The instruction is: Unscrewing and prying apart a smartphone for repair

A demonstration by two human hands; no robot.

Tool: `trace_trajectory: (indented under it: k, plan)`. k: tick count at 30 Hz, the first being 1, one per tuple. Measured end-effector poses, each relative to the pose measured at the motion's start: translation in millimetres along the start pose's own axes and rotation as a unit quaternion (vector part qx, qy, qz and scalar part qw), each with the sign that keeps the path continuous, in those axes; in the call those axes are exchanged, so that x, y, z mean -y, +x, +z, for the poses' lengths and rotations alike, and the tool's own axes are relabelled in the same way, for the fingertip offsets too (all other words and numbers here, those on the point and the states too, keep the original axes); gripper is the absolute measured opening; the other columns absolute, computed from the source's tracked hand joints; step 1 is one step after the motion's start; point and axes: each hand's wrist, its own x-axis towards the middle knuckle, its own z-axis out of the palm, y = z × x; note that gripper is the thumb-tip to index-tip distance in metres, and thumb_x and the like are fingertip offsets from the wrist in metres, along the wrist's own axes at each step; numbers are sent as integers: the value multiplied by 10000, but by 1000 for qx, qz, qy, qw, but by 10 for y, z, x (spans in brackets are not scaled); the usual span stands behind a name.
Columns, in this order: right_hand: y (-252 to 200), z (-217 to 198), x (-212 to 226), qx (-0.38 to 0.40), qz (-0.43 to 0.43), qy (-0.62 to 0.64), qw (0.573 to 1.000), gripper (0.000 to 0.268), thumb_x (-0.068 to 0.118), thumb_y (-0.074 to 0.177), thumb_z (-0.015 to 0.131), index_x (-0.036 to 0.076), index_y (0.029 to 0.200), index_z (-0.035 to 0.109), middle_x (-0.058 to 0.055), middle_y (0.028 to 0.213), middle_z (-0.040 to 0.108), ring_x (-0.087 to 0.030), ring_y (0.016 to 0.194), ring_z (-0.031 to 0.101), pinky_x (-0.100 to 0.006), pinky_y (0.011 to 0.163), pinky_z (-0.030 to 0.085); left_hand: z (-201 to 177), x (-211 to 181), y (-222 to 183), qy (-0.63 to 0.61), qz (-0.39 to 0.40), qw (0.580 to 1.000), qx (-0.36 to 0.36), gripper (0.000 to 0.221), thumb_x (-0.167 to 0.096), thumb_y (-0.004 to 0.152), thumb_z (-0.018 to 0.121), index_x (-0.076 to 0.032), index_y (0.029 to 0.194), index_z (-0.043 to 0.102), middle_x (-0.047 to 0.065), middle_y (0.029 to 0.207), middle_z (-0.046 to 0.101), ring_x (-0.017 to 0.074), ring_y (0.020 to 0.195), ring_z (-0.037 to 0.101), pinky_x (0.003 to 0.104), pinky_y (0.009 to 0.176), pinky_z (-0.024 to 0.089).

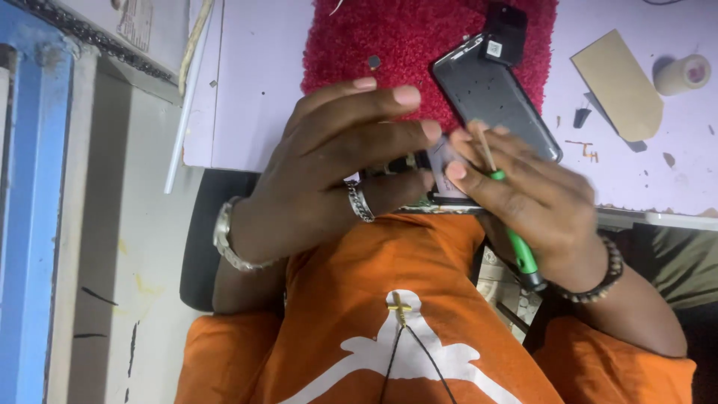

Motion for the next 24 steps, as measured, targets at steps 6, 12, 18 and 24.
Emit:
trace_trajectory:
  k: [6,12,18,24]
  plan:
    - [56,-292,9,-16,-122,-218,968,174,-16,1079,732,-44,1250,735,-355,1246,764,-584,1231,724,-690,1103,597,148,102,131,-117,-13,991,59,216,-143,1107,759,-87,1282,647,12,1391,697,310,1445,590,537,1239,421]
    - [-11,-256,2,-40,-90,-136,986,183,-49,1068,680,-87,1244,710,-399,1271,714,-584,1268,697,-712,1127,596,164,80,242,-169,25,981,89,232,-120,1082,815,-54,1253,672,100,1358,668,278,1279,673,518,1202,508]
    - [-31,-234,-22,-53,-99,-123,986,199,-51,1049,710,-55,1247,692,-341,1256,734,-518,1248,719,-650,1108,622,239,183,320,-159,185,968,52,37,-50,1117,671,-46,1098,639,90,1157,669,303,1147,667,514,1002,618]
    - [44,-262,10,-17,-88,-146,985,186,-59,1068,676,-54,1254,691,-357,1277,725,-552,1244,723,-665,1092,625,260,332,283,-208,182,959,57,52,-40,1116,667,-36,1149,627,118,1180,667,344,1166,701,515,995,621]
